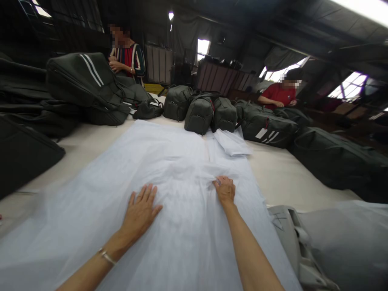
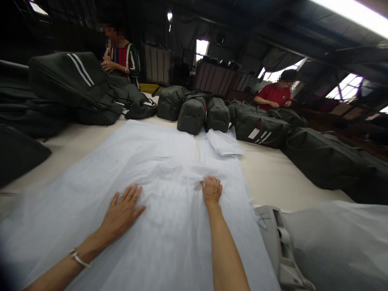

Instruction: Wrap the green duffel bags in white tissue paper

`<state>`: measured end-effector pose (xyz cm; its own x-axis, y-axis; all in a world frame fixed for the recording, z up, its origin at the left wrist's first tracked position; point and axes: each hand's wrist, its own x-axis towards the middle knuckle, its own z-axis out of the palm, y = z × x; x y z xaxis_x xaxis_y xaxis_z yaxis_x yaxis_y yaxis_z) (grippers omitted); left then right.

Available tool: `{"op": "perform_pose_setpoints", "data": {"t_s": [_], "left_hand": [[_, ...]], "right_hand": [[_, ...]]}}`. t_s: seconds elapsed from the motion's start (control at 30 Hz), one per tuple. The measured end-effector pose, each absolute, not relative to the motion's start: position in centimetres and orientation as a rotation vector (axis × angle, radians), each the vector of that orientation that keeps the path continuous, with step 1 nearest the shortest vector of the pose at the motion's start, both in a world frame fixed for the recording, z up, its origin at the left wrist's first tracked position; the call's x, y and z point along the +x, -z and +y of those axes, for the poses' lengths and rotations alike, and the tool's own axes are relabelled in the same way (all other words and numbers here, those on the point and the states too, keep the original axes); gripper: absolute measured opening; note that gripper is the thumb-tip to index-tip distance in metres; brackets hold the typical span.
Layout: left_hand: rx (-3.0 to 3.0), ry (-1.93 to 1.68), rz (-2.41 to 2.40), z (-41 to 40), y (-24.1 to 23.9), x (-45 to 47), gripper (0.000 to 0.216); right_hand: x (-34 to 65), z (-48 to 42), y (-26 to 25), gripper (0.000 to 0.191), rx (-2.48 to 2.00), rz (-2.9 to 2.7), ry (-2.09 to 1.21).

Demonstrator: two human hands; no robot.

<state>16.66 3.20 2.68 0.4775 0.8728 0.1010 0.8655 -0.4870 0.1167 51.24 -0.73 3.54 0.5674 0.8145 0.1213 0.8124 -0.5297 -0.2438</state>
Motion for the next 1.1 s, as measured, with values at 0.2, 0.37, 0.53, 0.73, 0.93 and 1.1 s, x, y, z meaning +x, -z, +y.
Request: {"op": "perform_pose_setpoints", "data": {"t_s": [0.2,0.37,0.53,0.73,0.93,1.1], "left_hand": [[2.251,-0.560,1.164,3.6,-7.7,21.7,0.048],[1.963,-0.760,0.970,5.7,-5.9,31.2,0.087],[2.137,-1.116,0.880,10.9,-6.4,36.8,0.090],[2.624,-1.128,0.506,14.1,-9.2,37.8,0.026],[2.614,-0.907,0.674,15.7,-9.9,38.1,0.031],[2.505,-0.841,0.778,17.2,-9.8,38.0,0.033]], "right_hand": [[53.6,0.3,-6.1,0.028,-2.393,-1.567,-0.103],[55.5,1.1,-12.1,0.024,-2.218,-1.593,-0.370],[56.2,1.2,-16.1,0.028,-2.187,-1.810,-0.554],[57.1,1.8,-16.7,0.023,-2.223,-1.778,-0.447],[60.1,3.3,-17.5,0.041,-2.148,-1.569,-0.512],[62.9,3.5,-18.8,0.049,-2.033,-1.363,-0.821]]}}
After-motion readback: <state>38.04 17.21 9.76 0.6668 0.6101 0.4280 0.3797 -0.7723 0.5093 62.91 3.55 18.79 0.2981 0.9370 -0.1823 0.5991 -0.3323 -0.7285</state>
